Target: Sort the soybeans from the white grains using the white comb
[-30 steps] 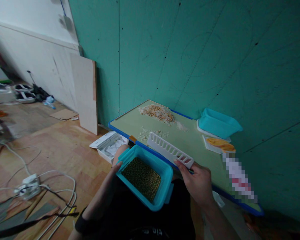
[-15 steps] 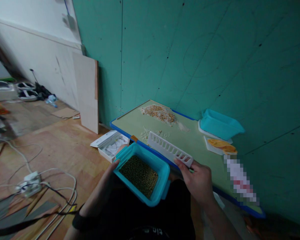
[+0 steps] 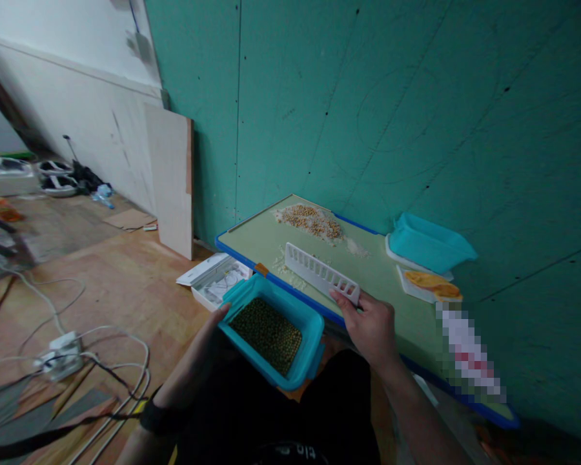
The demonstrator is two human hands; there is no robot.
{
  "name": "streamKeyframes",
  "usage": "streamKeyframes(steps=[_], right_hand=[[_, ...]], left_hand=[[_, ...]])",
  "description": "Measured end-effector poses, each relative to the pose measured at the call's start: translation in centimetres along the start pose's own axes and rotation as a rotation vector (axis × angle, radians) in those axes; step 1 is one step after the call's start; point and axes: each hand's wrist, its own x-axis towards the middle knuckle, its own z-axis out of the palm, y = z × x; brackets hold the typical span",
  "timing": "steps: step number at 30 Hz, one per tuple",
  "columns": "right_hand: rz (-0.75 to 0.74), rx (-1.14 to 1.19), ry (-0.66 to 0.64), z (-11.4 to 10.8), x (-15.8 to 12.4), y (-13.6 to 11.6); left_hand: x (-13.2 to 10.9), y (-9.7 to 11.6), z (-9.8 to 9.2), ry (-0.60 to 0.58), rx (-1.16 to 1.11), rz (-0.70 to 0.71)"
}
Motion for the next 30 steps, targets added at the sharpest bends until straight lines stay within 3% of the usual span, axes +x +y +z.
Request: streamKeyframes(steps=[3, 15, 24, 30], right_hand=[[0.004, 0.011, -0.029, 0.3, 0.1, 0.0], [-0.023, 0.105, -0.064, 0.2, -0.1, -1.2], [-0.03, 0.145, -0.063, 0.5, -0.1, -1.8], [-0.057, 0.136, -0.07, 0.0, -0.2, -1.8]], left_hand=[[0.2, 0.1, -0.6, 0.011, -0.076, -0.104], [0.3, 0.6, -1.5, 0.004, -0.03, -0.074], [-0.8, 1.2, -0.5, 0.084, -0.008, 0.026], [-1.1, 1.4, -0.5, 0.042, -0.005, 0.001]])
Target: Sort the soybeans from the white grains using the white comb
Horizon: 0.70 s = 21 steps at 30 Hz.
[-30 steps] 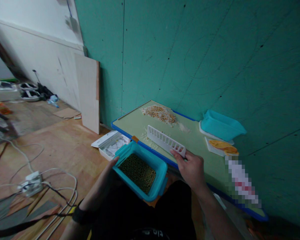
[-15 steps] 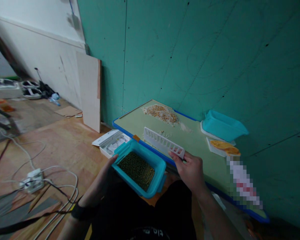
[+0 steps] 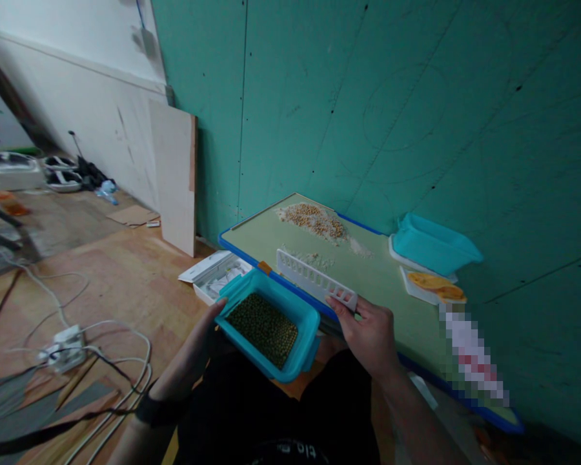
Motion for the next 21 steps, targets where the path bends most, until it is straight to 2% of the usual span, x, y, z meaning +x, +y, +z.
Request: streamKeyframes(steps=[9, 12, 14, 17, 19, 21], right_hand=[[-0.018, -0.023, -0.01, -0.5, -0.7, -0.4], [0.009, -0.058, 0.051, -1.2, -0.4, 0.2], [0.08, -0.093, 0.137, -2.0, 0.6, 1.5], [0.215, -0.108, 0.22, -2.9, 3.3, 5.0], [0.289, -0.053, 0.23, -3.2, 5.2, 7.8], [0.385, 0.065, 0.239, -2.9, 6.7, 10.2]], left_hand=[[0.0, 0.1, 0.2, 0.012, 0.033, -0.008], [0.0, 0.0, 0.0, 0.01, 0.025, -0.02], [-0.1, -0.6, -0.5, -0.014, 0.012, 0.009], [-0.3, -2.0, -1.7, -0.07, -0.017, 0.114], [0.1, -2.9, -2.1, -0.04, 0.0, 0.095], [1.4, -3.3, -1.7, 0.005, 0.07, 0.05]])
